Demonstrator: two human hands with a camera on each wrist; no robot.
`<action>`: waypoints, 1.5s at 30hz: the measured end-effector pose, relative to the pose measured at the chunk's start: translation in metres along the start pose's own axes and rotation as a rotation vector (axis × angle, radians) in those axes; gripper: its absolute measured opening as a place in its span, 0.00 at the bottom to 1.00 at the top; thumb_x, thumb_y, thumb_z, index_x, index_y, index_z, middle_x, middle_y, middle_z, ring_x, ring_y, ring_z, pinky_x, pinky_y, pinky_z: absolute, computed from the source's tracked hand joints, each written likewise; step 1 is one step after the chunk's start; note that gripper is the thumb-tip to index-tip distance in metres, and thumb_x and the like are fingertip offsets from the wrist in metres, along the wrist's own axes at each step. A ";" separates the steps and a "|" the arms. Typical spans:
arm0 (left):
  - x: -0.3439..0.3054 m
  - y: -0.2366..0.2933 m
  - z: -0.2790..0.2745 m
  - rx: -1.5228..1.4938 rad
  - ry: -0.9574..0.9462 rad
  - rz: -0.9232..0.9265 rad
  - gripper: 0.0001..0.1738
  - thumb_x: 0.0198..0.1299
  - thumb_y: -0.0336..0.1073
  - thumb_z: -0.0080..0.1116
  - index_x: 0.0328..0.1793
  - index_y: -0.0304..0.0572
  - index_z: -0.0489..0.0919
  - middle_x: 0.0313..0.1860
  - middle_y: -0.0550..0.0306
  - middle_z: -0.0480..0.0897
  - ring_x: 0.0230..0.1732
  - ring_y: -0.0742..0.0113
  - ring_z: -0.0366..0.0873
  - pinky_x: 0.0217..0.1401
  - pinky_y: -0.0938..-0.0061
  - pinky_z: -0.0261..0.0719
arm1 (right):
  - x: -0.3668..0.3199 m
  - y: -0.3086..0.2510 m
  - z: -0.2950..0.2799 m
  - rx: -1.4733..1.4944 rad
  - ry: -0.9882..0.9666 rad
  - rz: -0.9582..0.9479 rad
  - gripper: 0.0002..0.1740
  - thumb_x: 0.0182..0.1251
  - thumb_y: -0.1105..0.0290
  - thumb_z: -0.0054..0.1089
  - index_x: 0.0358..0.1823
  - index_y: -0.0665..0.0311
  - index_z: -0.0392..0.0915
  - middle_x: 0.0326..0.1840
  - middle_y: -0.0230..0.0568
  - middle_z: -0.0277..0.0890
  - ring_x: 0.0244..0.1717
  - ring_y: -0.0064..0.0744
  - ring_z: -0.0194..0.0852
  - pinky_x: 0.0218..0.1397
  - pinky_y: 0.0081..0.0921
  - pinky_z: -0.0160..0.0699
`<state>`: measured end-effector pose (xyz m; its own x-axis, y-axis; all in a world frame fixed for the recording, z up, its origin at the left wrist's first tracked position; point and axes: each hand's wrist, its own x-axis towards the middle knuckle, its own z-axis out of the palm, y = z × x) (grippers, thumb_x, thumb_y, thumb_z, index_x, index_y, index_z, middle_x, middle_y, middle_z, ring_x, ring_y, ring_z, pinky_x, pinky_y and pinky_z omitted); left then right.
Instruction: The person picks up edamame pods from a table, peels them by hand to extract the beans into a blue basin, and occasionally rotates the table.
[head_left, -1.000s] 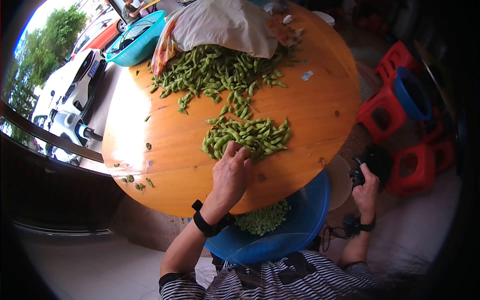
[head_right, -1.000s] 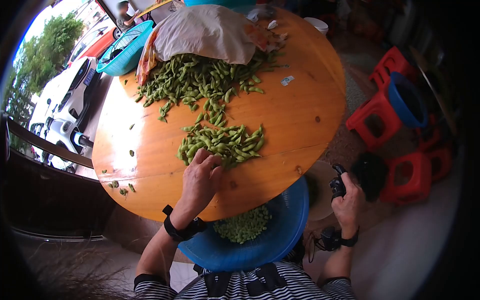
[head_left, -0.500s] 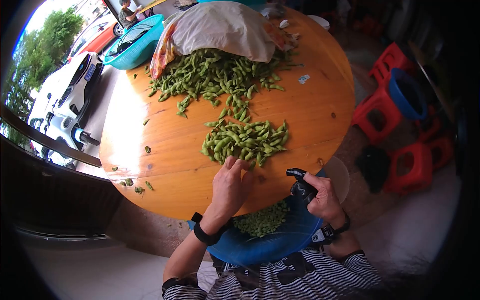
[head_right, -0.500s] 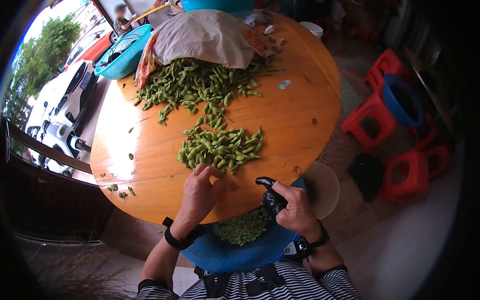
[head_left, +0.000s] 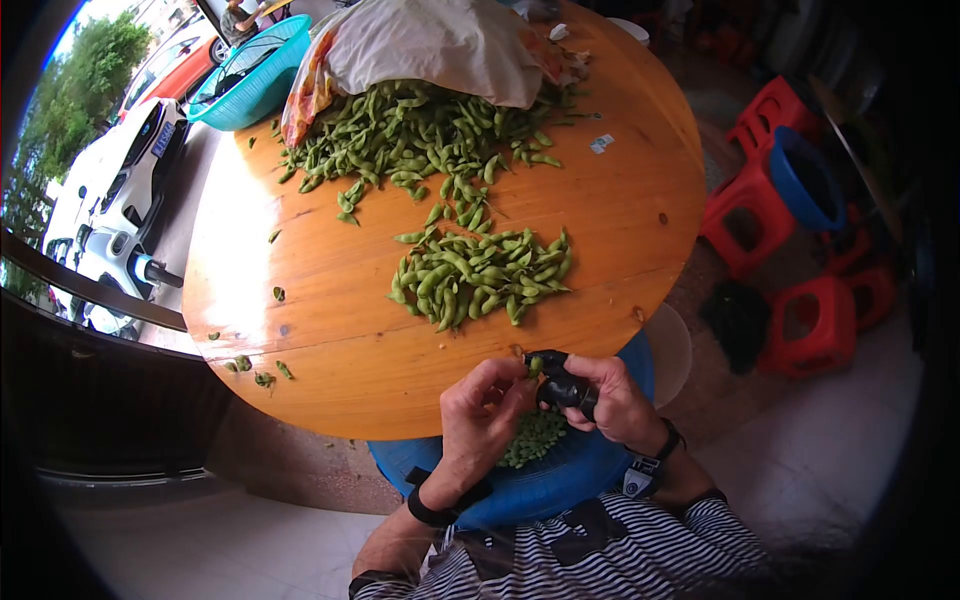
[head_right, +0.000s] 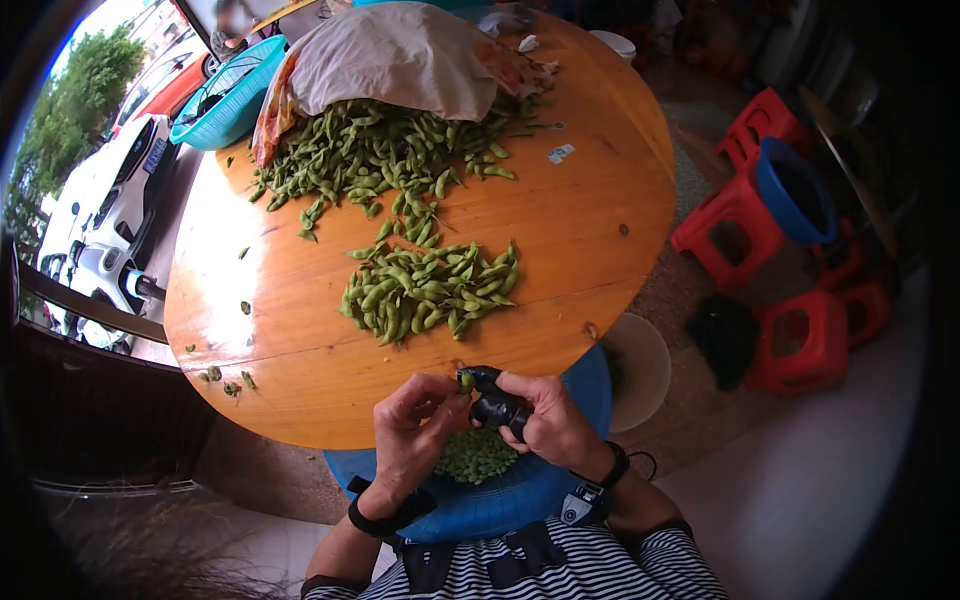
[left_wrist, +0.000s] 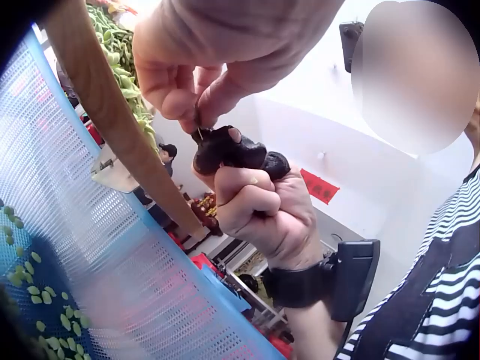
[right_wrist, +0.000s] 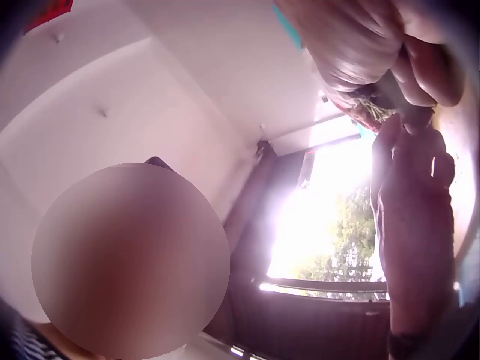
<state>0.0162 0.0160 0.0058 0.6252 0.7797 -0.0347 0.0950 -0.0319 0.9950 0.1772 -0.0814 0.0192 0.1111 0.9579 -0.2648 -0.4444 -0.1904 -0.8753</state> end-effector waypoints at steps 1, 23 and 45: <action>0.000 -0.001 0.001 -0.001 -0.001 -0.001 0.05 0.61 0.21 0.63 0.42 0.33 0.80 0.34 0.63 0.83 0.35 0.80 0.80 0.37 0.83 0.81 | 0.000 0.001 -0.001 0.000 0.002 0.001 0.22 0.57 0.89 0.31 0.45 0.73 0.76 0.32 0.38 0.77 0.20 0.16 0.65 0.18 0.13 0.60; 0.014 -0.001 -0.006 -0.739 -0.255 -0.290 0.20 0.59 0.21 0.65 0.54 0.38 0.70 0.31 0.63 0.80 0.26 0.74 0.77 0.22 0.84 0.70 | -0.002 0.012 -0.029 0.418 -0.308 0.068 0.22 0.65 0.71 0.45 0.59 0.69 0.73 0.35 0.34 0.77 0.19 0.07 0.59 0.19 0.09 0.55; 0.021 0.012 0.004 -0.474 -0.096 -0.279 0.19 0.70 0.29 0.49 0.65 0.32 0.74 0.37 0.58 0.83 0.33 0.76 0.78 0.35 0.79 0.76 | 0.009 -0.007 0.017 -0.844 0.213 -0.446 0.22 0.42 0.86 0.48 0.45 0.73 0.74 0.34 0.50 0.68 0.33 0.52 0.72 0.36 0.34 0.74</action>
<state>0.0336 0.0291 0.0170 0.6963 0.6569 -0.2891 -0.0779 0.4696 0.8794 0.1667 -0.0676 0.0298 0.3098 0.9362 0.1659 0.4505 0.0092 -0.8927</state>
